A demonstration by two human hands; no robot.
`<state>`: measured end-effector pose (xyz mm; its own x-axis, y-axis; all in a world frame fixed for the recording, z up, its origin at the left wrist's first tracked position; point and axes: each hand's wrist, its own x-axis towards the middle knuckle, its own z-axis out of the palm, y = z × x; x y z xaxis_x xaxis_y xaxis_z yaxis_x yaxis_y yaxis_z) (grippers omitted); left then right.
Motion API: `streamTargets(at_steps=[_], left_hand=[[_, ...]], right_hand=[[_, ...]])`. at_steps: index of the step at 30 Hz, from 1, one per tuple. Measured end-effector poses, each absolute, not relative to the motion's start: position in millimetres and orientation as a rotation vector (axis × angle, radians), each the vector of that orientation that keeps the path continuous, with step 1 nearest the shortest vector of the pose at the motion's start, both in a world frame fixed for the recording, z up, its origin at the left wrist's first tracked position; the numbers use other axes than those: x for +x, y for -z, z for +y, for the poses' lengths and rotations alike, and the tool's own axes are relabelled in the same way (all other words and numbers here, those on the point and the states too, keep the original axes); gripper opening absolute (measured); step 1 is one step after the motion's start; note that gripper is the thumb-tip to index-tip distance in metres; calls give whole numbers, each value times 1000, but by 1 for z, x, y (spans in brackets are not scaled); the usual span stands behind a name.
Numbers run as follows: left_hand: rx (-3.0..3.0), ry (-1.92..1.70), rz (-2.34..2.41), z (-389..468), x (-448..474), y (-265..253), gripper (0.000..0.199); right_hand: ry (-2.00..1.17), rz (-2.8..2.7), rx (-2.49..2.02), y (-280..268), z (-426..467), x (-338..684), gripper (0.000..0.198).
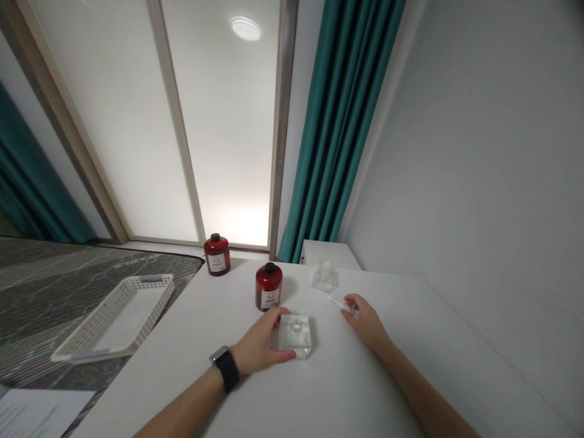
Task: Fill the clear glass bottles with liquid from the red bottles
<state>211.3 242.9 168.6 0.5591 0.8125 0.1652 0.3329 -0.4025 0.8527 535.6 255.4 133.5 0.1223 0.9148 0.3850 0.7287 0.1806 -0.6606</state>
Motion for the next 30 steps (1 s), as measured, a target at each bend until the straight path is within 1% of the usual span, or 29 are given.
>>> streamTargets(at_steps=[7, 13, 15, 20, 23, 25, 29, 30], left_hand=[[1976, -750, 917, 242, 211, -171, 60], [1980, -742, 927, 243, 211, -169, 63], [1977, -734, 922, 243, 211, -168, 63], [1980, -728, 911, 244, 210, -168, 62], [1978, -725, 908, 245, 210, -166, 62], [1967, -730, 907, 245, 210, -164, 67], [1947, -749, 893, 246, 207, -158, 90], [1968, -759, 880, 245, 205, -158, 93]], right_hand=[[-209, -1696, -1575, -120, 259, 541, 39], [-96, -1738, -1557, -111, 263, 544, 45], [-42, -1738, -1563, -108, 264, 546, 42], [46, -1760, -1579, -105, 263, 548, 24], [76, -1787, -1567, -104, 265, 549, 21], [97, -1794, -1555, -103, 266, 549, 23], [146, -1774, -1518, -103, 268, 549, 35], [161, -1762, -1508, -104, 267, 548, 36]])
